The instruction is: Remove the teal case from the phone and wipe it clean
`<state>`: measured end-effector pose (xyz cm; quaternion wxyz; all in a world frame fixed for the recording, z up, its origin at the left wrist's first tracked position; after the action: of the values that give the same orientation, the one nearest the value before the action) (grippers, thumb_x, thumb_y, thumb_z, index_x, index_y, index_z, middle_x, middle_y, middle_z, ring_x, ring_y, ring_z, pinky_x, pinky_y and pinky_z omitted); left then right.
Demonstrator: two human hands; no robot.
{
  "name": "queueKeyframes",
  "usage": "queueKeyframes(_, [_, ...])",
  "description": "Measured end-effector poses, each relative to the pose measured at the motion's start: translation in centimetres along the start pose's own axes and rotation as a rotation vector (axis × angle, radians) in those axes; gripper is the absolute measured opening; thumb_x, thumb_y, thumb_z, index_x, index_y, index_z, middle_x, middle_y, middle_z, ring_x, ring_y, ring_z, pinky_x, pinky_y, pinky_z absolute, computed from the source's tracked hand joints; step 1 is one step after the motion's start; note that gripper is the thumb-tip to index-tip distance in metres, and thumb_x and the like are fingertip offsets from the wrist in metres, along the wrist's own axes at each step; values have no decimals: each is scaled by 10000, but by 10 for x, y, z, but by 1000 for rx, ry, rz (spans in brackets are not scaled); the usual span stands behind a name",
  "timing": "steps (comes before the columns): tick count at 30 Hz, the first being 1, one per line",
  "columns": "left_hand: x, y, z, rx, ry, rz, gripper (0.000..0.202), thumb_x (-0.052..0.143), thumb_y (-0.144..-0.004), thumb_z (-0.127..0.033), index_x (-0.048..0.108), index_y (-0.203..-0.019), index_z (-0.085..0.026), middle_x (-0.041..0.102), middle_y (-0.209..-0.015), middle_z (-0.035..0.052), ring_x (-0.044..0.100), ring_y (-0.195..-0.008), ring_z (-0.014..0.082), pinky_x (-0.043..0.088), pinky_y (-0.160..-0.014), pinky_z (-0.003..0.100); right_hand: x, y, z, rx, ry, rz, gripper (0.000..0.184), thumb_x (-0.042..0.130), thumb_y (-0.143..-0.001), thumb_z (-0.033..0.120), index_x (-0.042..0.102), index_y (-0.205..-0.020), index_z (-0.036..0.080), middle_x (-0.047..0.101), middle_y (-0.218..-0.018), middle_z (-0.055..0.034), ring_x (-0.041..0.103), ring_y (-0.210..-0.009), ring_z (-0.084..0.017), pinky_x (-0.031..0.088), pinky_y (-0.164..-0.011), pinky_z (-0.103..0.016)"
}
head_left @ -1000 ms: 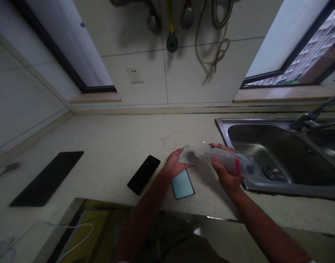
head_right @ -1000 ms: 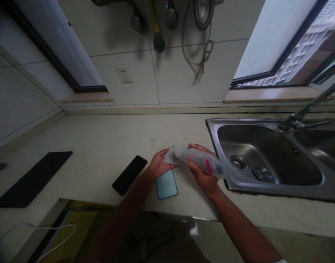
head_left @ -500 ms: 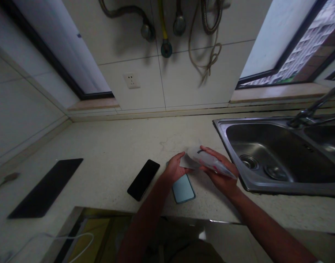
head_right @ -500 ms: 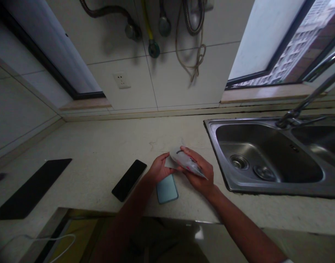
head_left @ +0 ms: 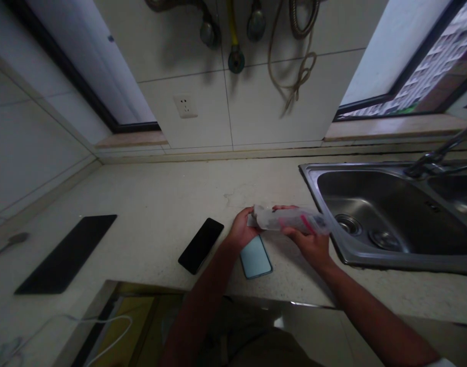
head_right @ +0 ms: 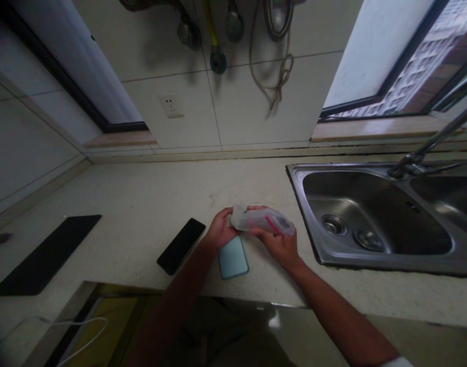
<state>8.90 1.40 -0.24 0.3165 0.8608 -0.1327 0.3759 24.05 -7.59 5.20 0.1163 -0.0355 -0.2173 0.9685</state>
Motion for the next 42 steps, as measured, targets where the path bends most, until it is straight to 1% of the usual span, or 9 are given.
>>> queueKeyframes(6, [5, 5, -5, 65, 65, -51, 100, 621, -838, -193, 660, -883, -113, 726, -845, 105, 722, -869, 233, 572, -866, 375, 1, -13, -8, 247, -479, -226, 357, 836, -701, 467, 700, -950, 250, 775, -918, -39, 738, -933, -281, 591, -891, -471])
queueKeyframes(12, [14, 16, -6, 77, 60, -85, 120, 576, -851, -162, 661, -925, -121, 729, -823, 74, 726, -856, 222, 590, -869, 390, -3, -23, -16, 381, -656, -302, 333, 865, -661, 443, 694, -872, 251, 754, -885, 10, 721, -879, -207, 601, -846, -368])
queueKeyframes(16, [16, 18, -6, 61, 26, -63, 132, 568, -838, -140, 665, -920, -105, 742, -874, 112, 726, -893, 240, 586, -885, 405, -1, -20, -21, 386, -539, -319, 339, 849, -684, 441, 695, -908, 238, 744, -895, 12, 712, -841, -201, 602, -817, -382])
queueKeyframes(20, [16, 18, -8, 87, 43, -59, 112, 561, -848, -142, 643, -912, -100, 741, -909, 153, 714, -965, 273, 559, -937, 455, -2, -14, -16, 226, -135, -334, 368, 815, -736, 452, 723, -1005, 219, 758, -1028, -52, 706, -977, -261, 544, -960, -483])
queueKeyframes(23, [16, 19, -6, 119, 35, 3, 105, 566, -847, -135, 635, -920, -102, 738, -953, 173, 698, -1026, 287, 534, -970, 475, -1, -11, -14, 89, 109, -255, 418, 789, -773, 444, 710, -1110, 210, 735, -1152, -92, 683, -1077, -289, 510, -1013, -508])
queueKeyframes(26, [16, 18, -3, 169, -18, 41, 93, 587, -829, -114, 645, -902, -108, 743, -932, 145, 705, -998, 264, 534, -965, 444, 1, -10, -15, -25, 252, -144, 444, 764, -805, 445, 679, -1178, 222, 707, -1219, -107, 674, -1100, -287, 528, -993, -492])
queueKeyframes(34, [14, 14, -2, 225, -55, 89, 98, 682, -775, -147, 672, -867, -115, 743, -824, 88, 720, -864, 227, 544, -893, 368, 8, -4, -17, -207, 333, -24, 430, 723, -854, 324, 630, -1269, 257, 673, -1306, -100, 623, -1226, -278, 496, -1059, -479])
queueKeyframes(38, [10, 12, 0, 237, -98, 63, 100, 693, -751, -146, 689, -847, -121, 736, -765, 67, 711, -758, 194, 556, -808, 319, 6, -7, -16, -176, 331, -33, 422, 736, -839, 367, 654, -1233, 241, 690, -1278, -104, 650, -1181, -283, 518, -1022, -473])
queueKeyframes(42, [8, 9, 6, 211, -149, 77, 93, 712, -751, -159, 687, -836, -130, 747, -796, 85, 726, -837, 223, 564, -791, 320, -8, -19, -23, 15, 331, -76, 447, 751, -798, 485, 705, -1138, 199, 739, -1154, -111, 700, -1043, -300, 565, -917, -460])
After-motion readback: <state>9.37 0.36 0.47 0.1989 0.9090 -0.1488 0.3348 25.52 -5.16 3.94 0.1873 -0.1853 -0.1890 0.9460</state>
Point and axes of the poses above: each hand's wrist, its own y-axis away from the middle knuckle, its own x-axis out of the palm, z = x × y, the point moved 2 cm from there along -y, towards the middle knuckle
